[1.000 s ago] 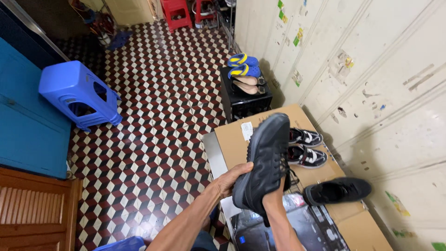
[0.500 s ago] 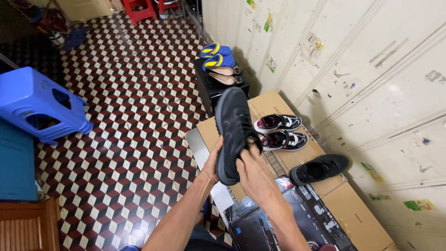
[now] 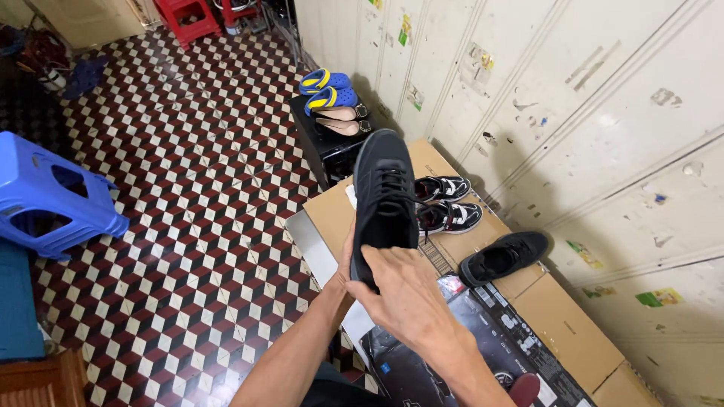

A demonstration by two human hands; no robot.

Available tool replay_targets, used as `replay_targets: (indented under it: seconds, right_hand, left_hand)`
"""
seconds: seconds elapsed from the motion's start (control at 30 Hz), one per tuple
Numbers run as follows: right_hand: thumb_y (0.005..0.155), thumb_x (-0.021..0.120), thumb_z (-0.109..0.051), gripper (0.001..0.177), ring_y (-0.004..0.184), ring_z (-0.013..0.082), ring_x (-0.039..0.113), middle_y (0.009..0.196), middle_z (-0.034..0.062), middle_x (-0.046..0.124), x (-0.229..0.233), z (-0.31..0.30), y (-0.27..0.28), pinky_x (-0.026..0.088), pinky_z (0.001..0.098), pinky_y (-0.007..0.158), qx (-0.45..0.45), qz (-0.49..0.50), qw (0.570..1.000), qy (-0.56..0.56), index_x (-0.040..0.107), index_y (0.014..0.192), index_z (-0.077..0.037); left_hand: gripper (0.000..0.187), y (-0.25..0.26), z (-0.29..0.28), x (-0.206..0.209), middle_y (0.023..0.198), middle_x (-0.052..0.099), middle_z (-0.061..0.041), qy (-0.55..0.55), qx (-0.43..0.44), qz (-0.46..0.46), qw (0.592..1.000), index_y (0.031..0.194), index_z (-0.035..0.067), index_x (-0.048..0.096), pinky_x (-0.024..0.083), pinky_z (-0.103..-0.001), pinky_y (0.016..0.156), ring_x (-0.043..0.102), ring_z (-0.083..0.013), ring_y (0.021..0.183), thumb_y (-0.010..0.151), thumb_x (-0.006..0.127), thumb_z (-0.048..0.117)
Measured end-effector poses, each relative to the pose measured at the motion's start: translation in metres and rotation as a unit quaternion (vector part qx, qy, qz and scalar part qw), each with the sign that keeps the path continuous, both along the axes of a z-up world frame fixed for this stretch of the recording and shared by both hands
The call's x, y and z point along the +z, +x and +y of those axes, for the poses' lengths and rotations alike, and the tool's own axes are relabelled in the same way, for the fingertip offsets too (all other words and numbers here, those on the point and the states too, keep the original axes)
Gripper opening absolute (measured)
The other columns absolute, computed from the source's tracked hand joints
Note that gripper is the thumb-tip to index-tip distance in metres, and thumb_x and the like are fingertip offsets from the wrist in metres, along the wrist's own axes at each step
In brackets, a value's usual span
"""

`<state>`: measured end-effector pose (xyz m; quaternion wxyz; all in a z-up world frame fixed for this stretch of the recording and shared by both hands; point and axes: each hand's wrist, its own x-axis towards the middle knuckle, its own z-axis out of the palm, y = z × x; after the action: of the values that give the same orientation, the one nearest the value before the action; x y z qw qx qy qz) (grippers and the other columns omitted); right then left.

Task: Brushing the exterior of a black shoe and inserting a new blue insole

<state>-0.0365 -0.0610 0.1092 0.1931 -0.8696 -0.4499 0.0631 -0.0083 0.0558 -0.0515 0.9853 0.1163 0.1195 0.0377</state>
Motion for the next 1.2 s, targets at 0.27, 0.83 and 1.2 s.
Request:
replay_targets:
  seconds: [0.27, 0.83, 1.2]
  right_hand:
    - [0.078, 0.067, -0.051, 0.083, 0.125, 0.0359, 0.043, 0.141, 0.0242, 0.04, 0.007, 0.0, 0.026, 0.028, 0.044, 0.104, 0.157, 0.04, 0.984, -0.075, 0.04, 0.135, 0.003]
    - [0.08, 0.058, -0.052, 0.062, 0.119, 0.0343, 0.053, 0.121, 0.0176, 0.06, 0.021, 0.012, 0.048, 0.037, 0.0457, 0.104, 0.023, 0.13, 0.973, -0.191, 0.063, 0.111, 0.001]
    - [0.091, 0.063, -0.018, 0.021, 0.102, 0.0271, 0.063, 0.113, 0.0143, 0.063, 0.045, -0.03, 0.076, 0.051, 0.0359, 0.087, -0.125, -0.032, 0.959, 0.251, 0.066, 0.108, -0.007]
  left_hand:
    - [0.049, 0.001, -0.003, 0.006, 0.121, 0.062, -0.012, -0.043, -0.08, -0.016, 0.996, 0.128, 0.012, 0.057, 0.045, -0.042, 0.099, 0.06, -0.0269, 0.109, 0.091, 0.053, 0.046]
    - [0.065, 0.013, 0.005, 0.023, 0.116, 0.065, -0.018, -0.094, -0.167, -0.04, 0.981, 0.126, 0.006, 0.06, 0.047, -0.047, 0.098, 0.065, -0.0336, 0.104, 0.09, 0.05, 0.059]
    - [0.059, 0.007, 0.0, 0.063, 0.129, 0.056, -0.018, -0.11, -0.091, 0.114, 0.983, 0.126, 0.002, 0.055, 0.042, -0.061, 0.099, 0.055, -0.0458, 0.111, 0.089, 0.059, 0.048]
